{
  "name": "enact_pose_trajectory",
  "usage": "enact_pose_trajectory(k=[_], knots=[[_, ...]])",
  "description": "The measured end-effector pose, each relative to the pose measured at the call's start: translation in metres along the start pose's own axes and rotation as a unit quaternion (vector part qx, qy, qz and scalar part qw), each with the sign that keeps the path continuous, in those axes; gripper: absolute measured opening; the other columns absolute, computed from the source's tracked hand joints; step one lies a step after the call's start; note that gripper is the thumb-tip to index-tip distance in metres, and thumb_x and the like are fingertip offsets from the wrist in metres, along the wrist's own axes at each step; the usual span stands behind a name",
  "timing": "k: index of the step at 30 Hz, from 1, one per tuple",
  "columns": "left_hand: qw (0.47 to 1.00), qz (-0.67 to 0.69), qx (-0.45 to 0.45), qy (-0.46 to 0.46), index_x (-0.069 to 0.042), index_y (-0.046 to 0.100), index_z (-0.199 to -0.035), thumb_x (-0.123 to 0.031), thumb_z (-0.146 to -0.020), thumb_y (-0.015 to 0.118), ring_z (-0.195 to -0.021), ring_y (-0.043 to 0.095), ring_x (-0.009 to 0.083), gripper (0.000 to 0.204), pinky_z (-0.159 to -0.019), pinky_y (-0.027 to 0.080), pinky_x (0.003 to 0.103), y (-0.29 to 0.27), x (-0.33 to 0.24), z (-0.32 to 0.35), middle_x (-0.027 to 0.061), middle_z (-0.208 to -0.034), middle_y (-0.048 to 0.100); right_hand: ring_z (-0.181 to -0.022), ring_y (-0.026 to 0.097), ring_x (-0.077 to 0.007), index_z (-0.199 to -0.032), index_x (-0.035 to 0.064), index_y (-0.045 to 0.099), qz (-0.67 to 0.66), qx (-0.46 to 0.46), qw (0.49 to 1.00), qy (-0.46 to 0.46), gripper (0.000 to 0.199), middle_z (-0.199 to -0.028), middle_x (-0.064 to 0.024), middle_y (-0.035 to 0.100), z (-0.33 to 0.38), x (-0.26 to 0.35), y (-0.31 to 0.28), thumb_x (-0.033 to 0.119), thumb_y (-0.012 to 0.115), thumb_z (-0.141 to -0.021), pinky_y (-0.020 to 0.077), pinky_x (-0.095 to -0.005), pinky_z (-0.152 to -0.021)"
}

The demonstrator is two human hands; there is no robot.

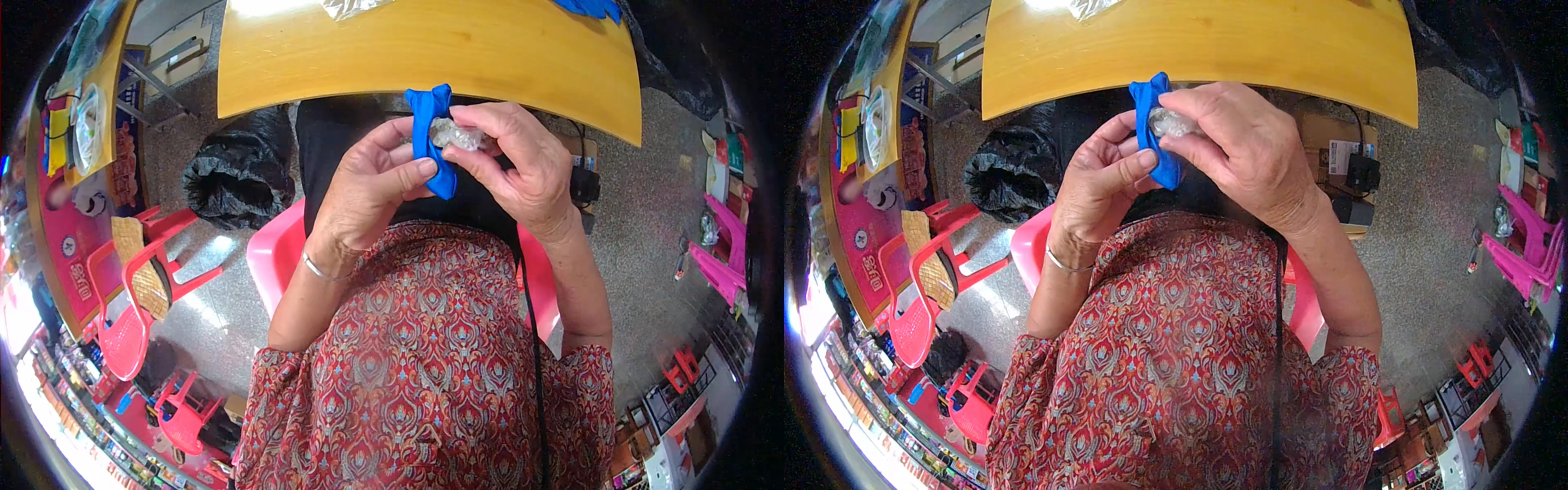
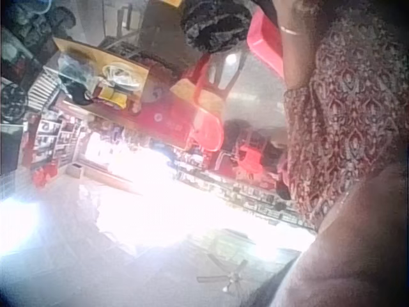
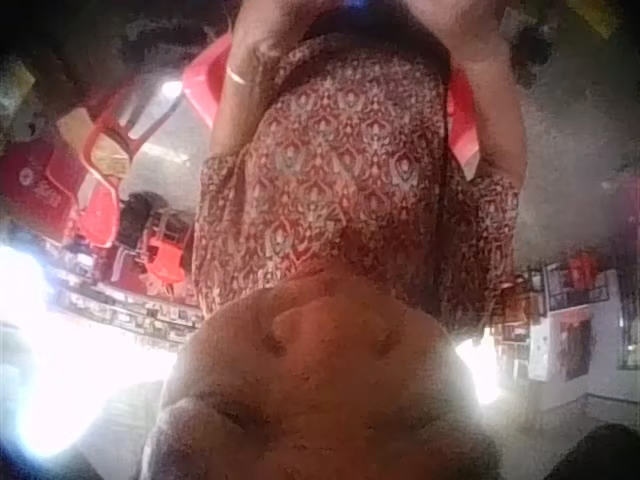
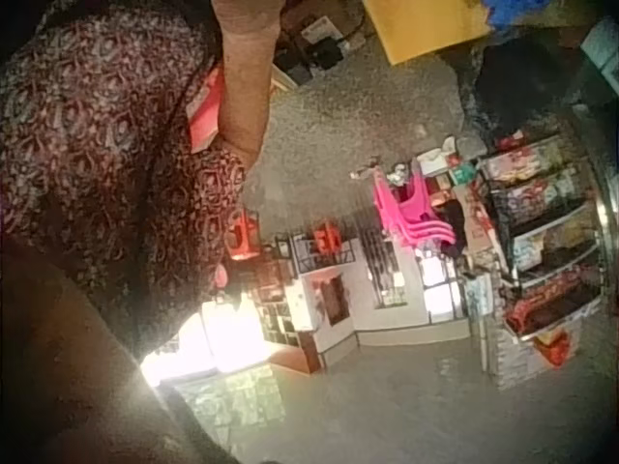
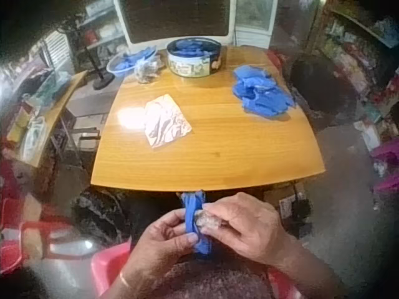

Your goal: The person sits at a table and repeatedly wraps small, clear plastic-wrapped items inside blue rubber gloves. They pick up a glove, insert the item, and tie the glove's opening to secure the contents. The process is repeated for multiple items throughout the clip.

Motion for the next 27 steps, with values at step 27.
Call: enact_pose_trajectory(k=[27], knots=[[0.957, -0.237, -0.051, 0.158, -0.003, 0.034, -0.130, -0.005, -0.094, 0.053, -0.097, 0.055, 0.0093, 0.040, -0.082, 0.046, 0.025, 0.004, 0.008, 0.008, 0.0097, -0.110, 0.061, -0.096, 0.061, -0.0142, -0.123, 0.0038, 0.053, -0.240, 0.032, 0.940, 0.241, 0.050, -0.107, -0.0105, 0.062, 0.011, -0.026, 0.026, 0.006, 0.070, -0.075, 0.0495, -0.0286, -0.081]])
Point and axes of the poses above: each hand's wrist, its own z-axis away from the middle knuckle, its own y-axis out of the palm, x = y × z, the point moved 5 cm from there along -z, towards the middle knuckle
